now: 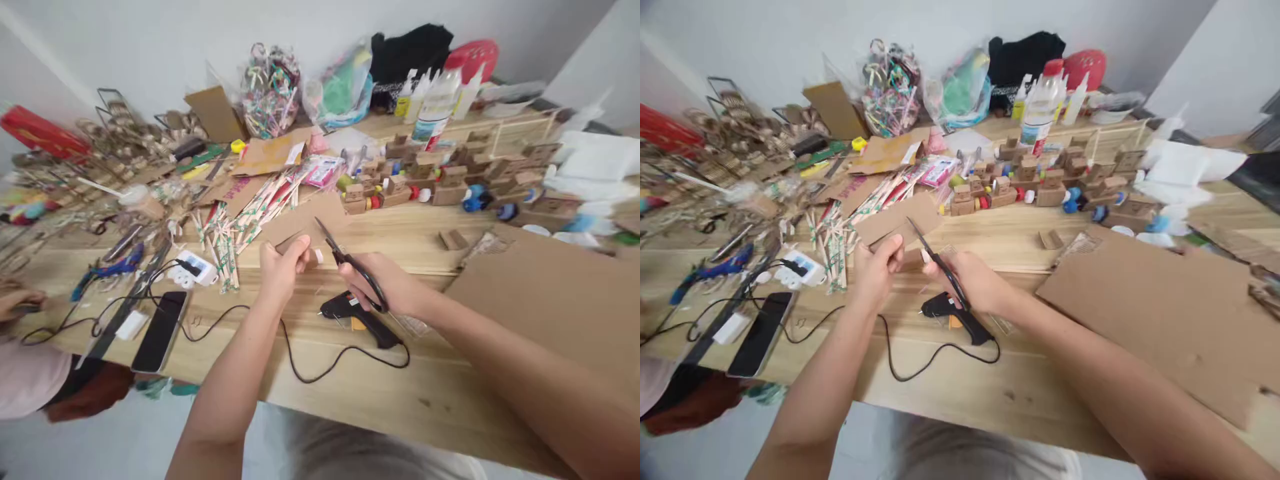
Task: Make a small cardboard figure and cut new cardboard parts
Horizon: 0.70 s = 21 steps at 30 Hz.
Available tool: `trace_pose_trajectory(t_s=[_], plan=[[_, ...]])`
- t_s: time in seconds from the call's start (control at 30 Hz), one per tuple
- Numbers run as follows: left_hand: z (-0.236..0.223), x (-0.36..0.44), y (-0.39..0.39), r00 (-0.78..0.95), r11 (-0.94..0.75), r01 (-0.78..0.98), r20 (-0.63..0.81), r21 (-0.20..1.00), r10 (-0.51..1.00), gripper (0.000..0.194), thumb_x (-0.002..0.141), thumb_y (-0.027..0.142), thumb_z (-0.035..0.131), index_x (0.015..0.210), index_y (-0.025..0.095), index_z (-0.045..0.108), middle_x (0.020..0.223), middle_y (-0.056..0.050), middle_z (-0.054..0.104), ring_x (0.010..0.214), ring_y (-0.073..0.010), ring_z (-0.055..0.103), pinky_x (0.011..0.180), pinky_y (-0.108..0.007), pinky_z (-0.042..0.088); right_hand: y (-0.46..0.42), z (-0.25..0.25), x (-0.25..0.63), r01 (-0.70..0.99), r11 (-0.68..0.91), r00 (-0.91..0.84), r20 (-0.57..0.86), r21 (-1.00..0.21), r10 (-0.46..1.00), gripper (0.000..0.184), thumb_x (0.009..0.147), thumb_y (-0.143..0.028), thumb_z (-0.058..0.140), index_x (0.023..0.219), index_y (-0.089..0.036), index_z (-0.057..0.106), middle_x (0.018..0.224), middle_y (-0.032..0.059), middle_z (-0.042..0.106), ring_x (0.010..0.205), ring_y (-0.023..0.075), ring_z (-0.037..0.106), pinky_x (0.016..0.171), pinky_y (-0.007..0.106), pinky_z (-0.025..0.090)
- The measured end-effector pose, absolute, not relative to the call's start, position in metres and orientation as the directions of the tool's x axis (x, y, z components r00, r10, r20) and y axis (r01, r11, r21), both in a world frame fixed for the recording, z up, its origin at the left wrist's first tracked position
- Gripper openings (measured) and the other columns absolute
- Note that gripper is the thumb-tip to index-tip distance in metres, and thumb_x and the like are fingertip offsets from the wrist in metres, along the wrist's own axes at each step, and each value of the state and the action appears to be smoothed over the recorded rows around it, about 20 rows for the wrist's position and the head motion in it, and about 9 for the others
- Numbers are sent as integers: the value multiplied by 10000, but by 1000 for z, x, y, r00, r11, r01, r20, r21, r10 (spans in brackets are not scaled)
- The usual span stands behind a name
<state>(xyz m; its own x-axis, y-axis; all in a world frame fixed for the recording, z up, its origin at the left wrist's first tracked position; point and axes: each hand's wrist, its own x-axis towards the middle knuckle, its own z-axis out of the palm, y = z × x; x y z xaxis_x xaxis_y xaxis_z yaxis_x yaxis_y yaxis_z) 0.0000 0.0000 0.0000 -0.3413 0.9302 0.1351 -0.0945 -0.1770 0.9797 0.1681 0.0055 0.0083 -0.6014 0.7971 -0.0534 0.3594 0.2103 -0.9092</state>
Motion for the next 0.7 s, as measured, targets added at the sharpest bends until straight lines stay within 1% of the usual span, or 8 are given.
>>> trace_pose_trajectory(t_s=[0.13, 0.23, 0.3, 0.37, 0.53, 0.63, 0.7], plan=[[-2, -3, 1, -314, -180, -74, 148, 981, 938, 376, 588, 417, 757, 445, 212, 476, 375, 61, 443, 315, -39, 310, 328, -184, 258, 5, 5, 166, 331, 201, -631, -58, -922, 774, 726, 770, -970, 356, 526, -286, 359, 370, -26, 442, 365, 124, 435, 440, 287, 363], [-4, -3, 0, -284, -198, -55, 175, 979, 943, 437, 629, 426, 767, 434, 218, 436, 373, 63, 413, 318, -40, 302, 332, -192, 254, 5, 3, 167, 323, 247, -634, -15, -914, 774, 766, 764, -1008, 275, 530, -282, 342, 406, -12, 463, 405, 131, 457, 471, 296, 379], [-4, -2, -1, -265, -209, -47, 190, 977, 945, 461, 654, 428, 769, 432, 220, 422, 377, 65, 396, 319, -41, 302, 338, -198, 254, 5, 1, 168, 335, 271, -618, 7, -903, 786, 767, 764, -1012, 272, 546, -280, 334, 428, -10, 472, 423, 138, 473, 479, 301, 376], [-5, -2, -2, -256, -210, -45, 192, 977, 947, 459, 661, 420, 767, 428, 218, 427, 382, 66, 394, 318, -39, 304, 342, -203, 249, 5, -2, 168, 351, 269, -603, 3, -897, 798, 750, 769, -997, 322, 566, -276, 349, 437, -17, 472, 420, 138, 474, 471, 302, 366], [-4, -3, -1, -233, -193, -69, 172, 979, 957, 452, 650, 403, 761, 425, 218, 415, 371, 68, 391, 311, -37, 300, 345, -201, 248, 7, -7, 167, 355, 200, -570, -42, -913, 821, 706, 756, -962, 416, 601, -275, 369, 412, -52, 422, 374, 138, 457, 421, 293, 350], [-4, -3, -1, -223, -183, -94, 158, 979, 962, 427, 637, 382, 748, 428, 220, 413, 366, 75, 380, 306, -33, 294, 349, -200, 250, 7, -7, 167, 340, 233, -581, -9, -911, 814, 662, 816, -908, 407, 626, -274, 391, 424, -46, 434, 388, 142, 463, 443, 301, 368], [-4, -2, -1, -223, -167, -104, 141, 980, 965, 370, 614, 360, 732, 437, 218, 440, 367, 77, 388, 307, -34, 295, 343, -199, 229, 7, -7, 168, 346, 261, -580, 13, -901, 815, 647, 843, -890, 386, 644, -274, 391, 441, -35, 462, 403, 146, 471, 460, 306, 376]])
